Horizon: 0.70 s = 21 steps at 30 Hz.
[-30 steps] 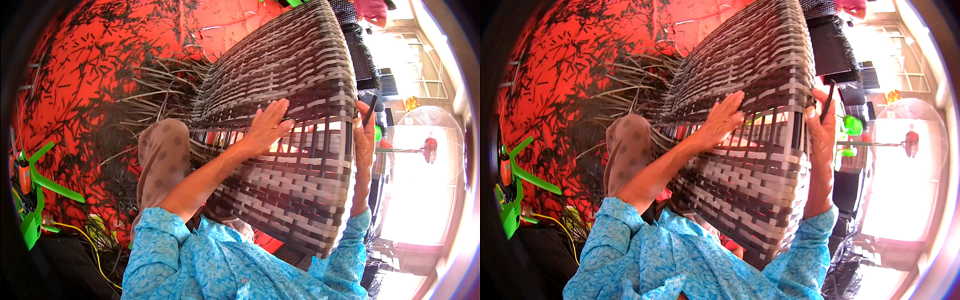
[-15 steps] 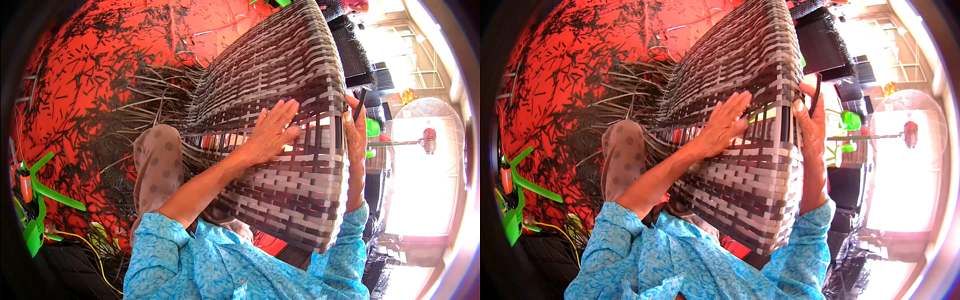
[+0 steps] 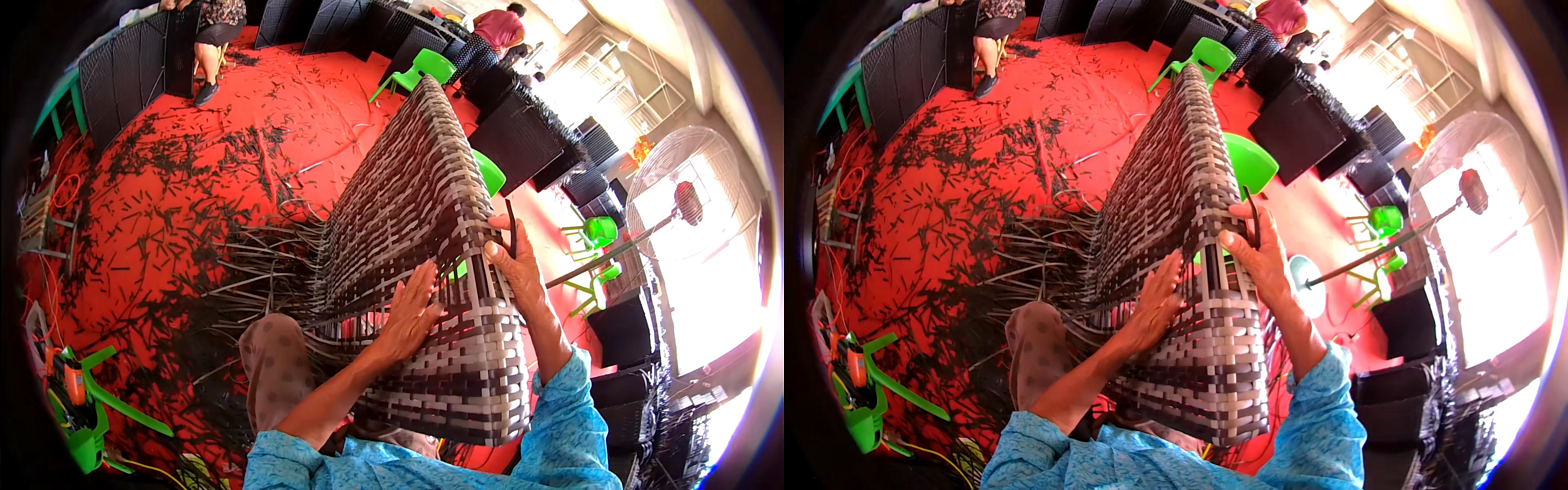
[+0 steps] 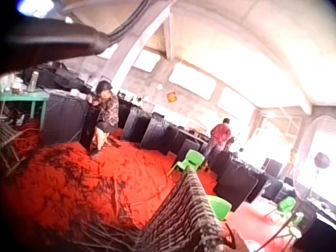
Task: The person weaves strips of plastic material through a furniture frame by hand, tucking ends and pulling the material tight.
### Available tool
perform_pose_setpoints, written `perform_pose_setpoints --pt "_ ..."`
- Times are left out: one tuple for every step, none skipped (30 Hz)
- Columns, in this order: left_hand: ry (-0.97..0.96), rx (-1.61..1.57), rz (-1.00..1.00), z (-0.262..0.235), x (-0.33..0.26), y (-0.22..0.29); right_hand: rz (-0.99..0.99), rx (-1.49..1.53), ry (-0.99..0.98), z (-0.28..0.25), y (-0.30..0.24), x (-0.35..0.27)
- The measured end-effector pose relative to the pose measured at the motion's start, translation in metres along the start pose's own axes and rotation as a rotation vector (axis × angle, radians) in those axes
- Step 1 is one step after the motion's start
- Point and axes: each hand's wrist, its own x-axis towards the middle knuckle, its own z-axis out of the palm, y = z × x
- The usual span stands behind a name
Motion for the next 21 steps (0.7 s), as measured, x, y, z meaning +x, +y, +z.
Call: perform_pose_setpoints --pt "0.013 0.006 0.023 0.002 0.003 -0.003 0.012 -0.012 0.010 -0.001 -0.002 0.001" --pt "0.006 0.010 0.021 0.002 0.004 -0.006 0.026 -0.023 0.018 -0.003 -0.004 0.001" --pt "0.028 0.021 0.032 0.001 0.003 -0.008 0.035 0.029 0.015 -0.006 -0.002 0.002" --pt "0.052 0.030 0.045 0.002 0.005 -0.009 0.017 0.095 0.016 -0.006 -0.002 0.002" --pt "0.077 0.071 0.040 -0.001 0.001 -0.007 0.027 0.101 0.021 -0.008 0.000 0.001" --pt "0.074 0.073 0.039 0.000 -0.006 -0.009 0.037 0.107 0.026 -0.011 0.001 0.000" --pt "0.111 0.089 -0.043 -0.001 -0.019 -0.014 0.038 0.122 0.014 -0.010 0.007 0.002" --pt "0.141 0.090 -0.113 -0.001 -0.029 -0.017 0.035 0.114 0.011 -0.012 0.005 0.002" --pt "0.120 0.035 -0.156 -0.001 -0.034 -0.023 0.032 0.106 0.009 -0.013 0.004 0.001" --pt "0.120 0.032 -0.164 0.002 -0.037 -0.027 -0.001 0.106 -0.004 -0.014 0.005 0.001" --pt "0.113 -0.018 -0.143 0.004 -0.039 -0.030 -0.018 0.074 -0.008 -0.015 0.005 0.002" --pt "0.107 -0.068 -0.122 0.006 -0.041 -0.031 -0.036 0.042 -0.011 -0.015 0.004 0.000" --pt "0.097 -0.083 -0.127 0.006 -0.039 -0.031 -0.007 0.062 -0.009 -0.009 -0.002 -0.002" --pt "0.095 -0.086 -0.133 0.007 -0.039 -0.033 0.000 0.062 -0.008 -0.008 0.001 -0.003" --pt "0.079 -0.079 -0.162 0.008 -0.039 -0.035 -0.014 0.044 0.003 -0.008 0.004 -0.004" --pt "0.064 -0.070 -0.189 0.008 -0.039 -0.037 -0.030 0.026 0.012 -0.007 0.006 -0.003" --pt "0.064 -0.074 -0.196 0.010 -0.038 -0.040 -0.037 0.028 0.012 -0.009 0.011 -0.002" --pt "0.070 -0.067 -0.176 0.014 -0.037 -0.044 -0.041 0.031 0.010 -0.011 0.016 -0.001" --pt "0.074 -0.068 -0.163 0.018 -0.036 -0.050 -0.009 -0.015 0.002 -0.008 0.009 -0.001" --pt "0.077 -0.078 -0.193 0.021 -0.036 -0.055 -0.060 -0.094 0.006 -0.010 0.016 0.000" --pt "0.094 -0.046 -0.141 0.021 -0.030 -0.063 -0.190 -0.170 0.042 -0.012 0.022 0.008"
